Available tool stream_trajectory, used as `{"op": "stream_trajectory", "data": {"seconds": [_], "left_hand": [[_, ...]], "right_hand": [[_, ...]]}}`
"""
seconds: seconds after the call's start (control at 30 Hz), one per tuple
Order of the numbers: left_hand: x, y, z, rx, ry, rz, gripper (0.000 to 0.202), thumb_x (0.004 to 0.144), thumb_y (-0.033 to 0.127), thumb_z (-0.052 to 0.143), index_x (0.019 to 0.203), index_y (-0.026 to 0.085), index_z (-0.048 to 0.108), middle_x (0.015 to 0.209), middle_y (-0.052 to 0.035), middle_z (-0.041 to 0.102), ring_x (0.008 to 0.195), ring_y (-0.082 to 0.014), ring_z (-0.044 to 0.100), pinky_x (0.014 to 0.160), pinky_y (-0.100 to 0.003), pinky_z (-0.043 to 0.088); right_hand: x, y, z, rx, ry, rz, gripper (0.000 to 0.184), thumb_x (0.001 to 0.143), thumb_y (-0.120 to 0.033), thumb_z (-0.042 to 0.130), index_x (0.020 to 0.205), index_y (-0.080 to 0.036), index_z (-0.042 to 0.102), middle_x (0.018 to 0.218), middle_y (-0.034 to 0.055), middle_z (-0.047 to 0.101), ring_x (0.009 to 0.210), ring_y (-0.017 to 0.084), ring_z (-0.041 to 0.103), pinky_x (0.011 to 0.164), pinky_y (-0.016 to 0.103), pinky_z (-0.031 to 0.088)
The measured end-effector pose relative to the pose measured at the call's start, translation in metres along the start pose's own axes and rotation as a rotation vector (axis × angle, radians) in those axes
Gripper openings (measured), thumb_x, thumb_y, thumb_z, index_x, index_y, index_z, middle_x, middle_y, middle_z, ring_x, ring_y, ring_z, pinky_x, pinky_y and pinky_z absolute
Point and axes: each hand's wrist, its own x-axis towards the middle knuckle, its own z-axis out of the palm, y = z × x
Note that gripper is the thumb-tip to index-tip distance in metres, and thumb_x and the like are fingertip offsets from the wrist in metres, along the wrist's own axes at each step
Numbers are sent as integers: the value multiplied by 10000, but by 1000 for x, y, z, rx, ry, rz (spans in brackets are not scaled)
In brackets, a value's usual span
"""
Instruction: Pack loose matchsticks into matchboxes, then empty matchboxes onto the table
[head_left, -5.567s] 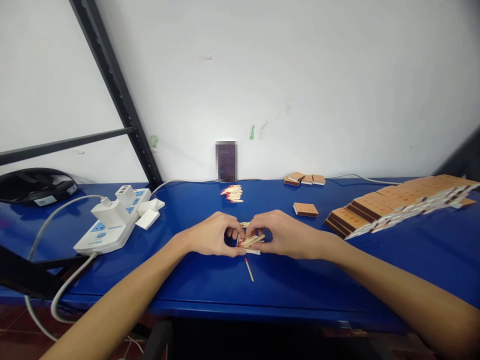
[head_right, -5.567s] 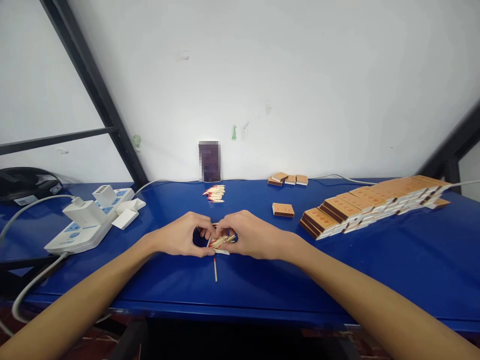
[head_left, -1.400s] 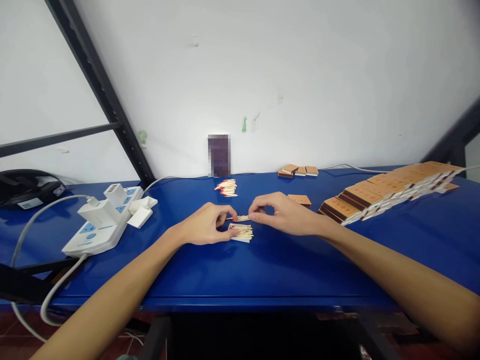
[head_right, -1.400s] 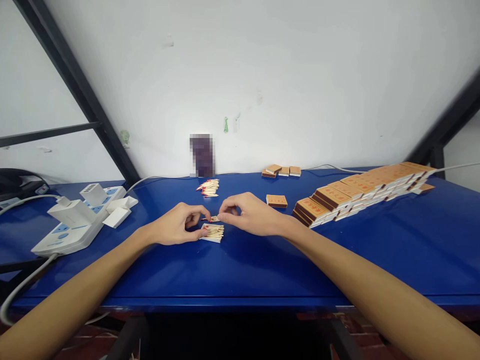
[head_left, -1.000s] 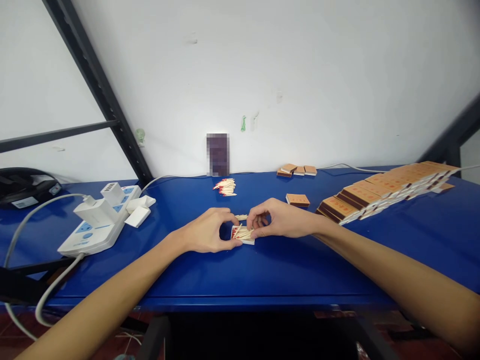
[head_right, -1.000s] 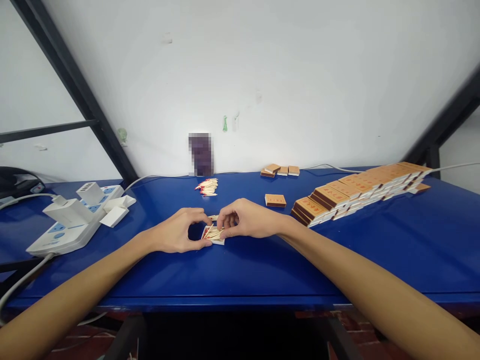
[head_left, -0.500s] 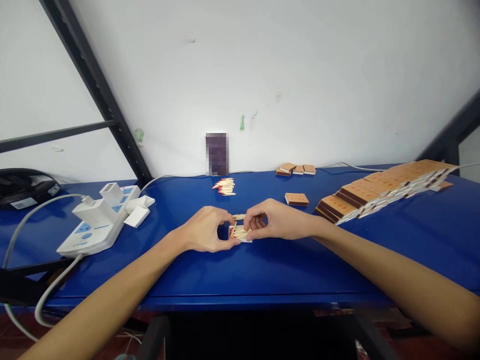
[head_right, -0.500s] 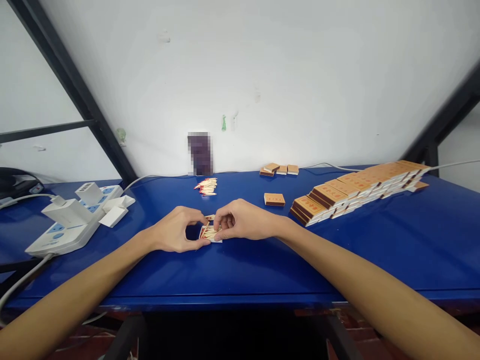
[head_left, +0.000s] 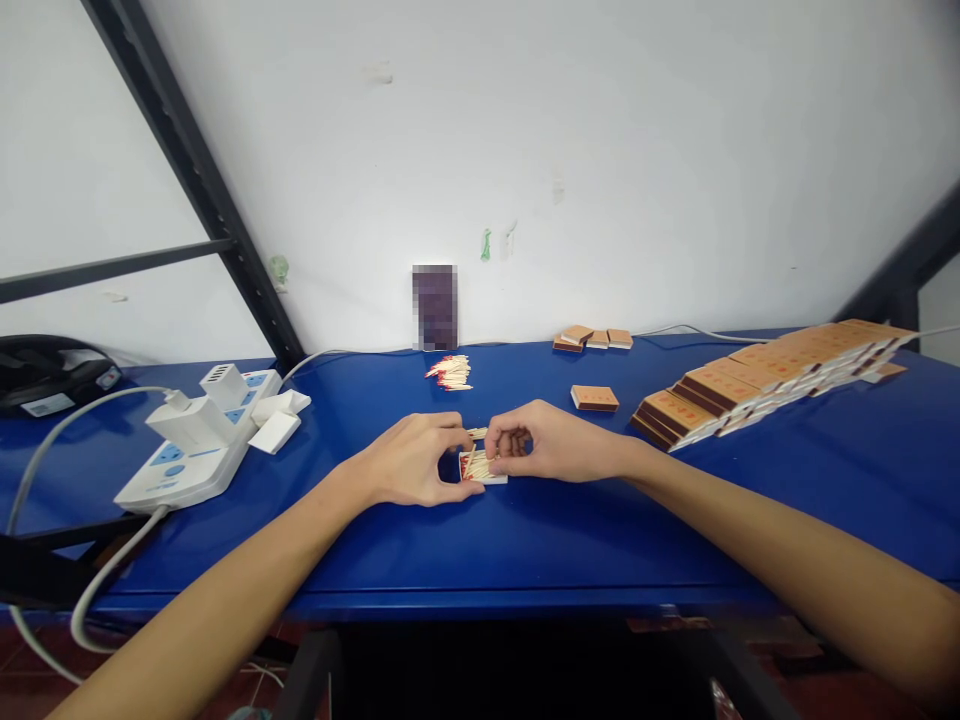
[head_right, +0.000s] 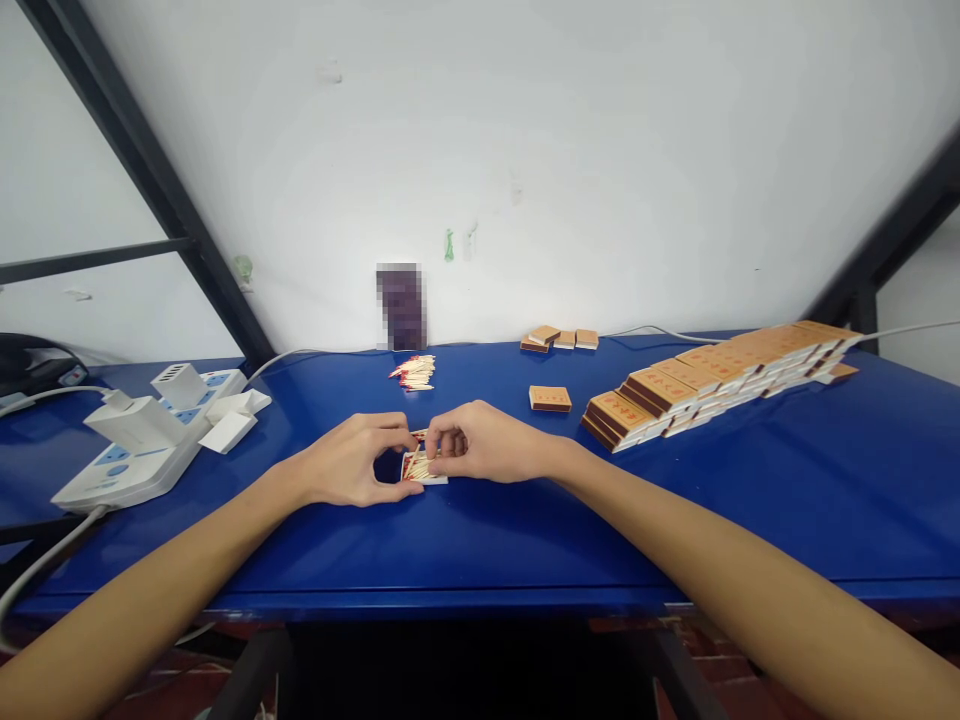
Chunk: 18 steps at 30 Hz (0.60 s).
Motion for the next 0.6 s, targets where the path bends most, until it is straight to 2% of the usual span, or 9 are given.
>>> {"op": "stream_trajectory", "data": {"seconds": [0.1,0.2,0.3,0.4,0.6], "left_hand": [[0,2,-1,-36,11,25,345,812,489,598,917,165,655,803,-26,570,709,-144,551,657,-257,420],[0,3,-1,-45,5,41,301,847,442,576,964,175,650,764,-14,567,686,-139,548,647,-253,416],[0,1,-1,-34,0,51,317,868,448,554,1007,179,647,764,-15,579,669,-139,552,634,-252,411],[-1,-1,0,-10,-9,65,348,885,446,537,1097,189,637,815,-29,610,724,-154,588,685,-260,431],[-2,-1,-1,108,-31,105,363,930,435,468,1202,236,602,934,-42,630,802,-171,606,756,-288,436]], "right_hand": [[1,1,3,-37,37,-3,191,821,-365,622,829,-177,658,668,-2,620,582,104,535,554,229,435],[1,1,3,-53,52,9,210,803,-386,645,836,-180,675,662,-2,622,578,103,532,554,230,431],[0,1,-4,-31,52,37,282,794,-443,644,887,-179,684,726,22,662,652,130,589,603,248,459],[-2,3,-14,-43,70,70,330,792,-469,633,944,-178,674,746,30,679,674,144,610,621,263,468],[-2,8,-18,-68,-20,93,312,795,-440,625,935,-168,688,758,36,692,682,146,614,629,257,470]]}}
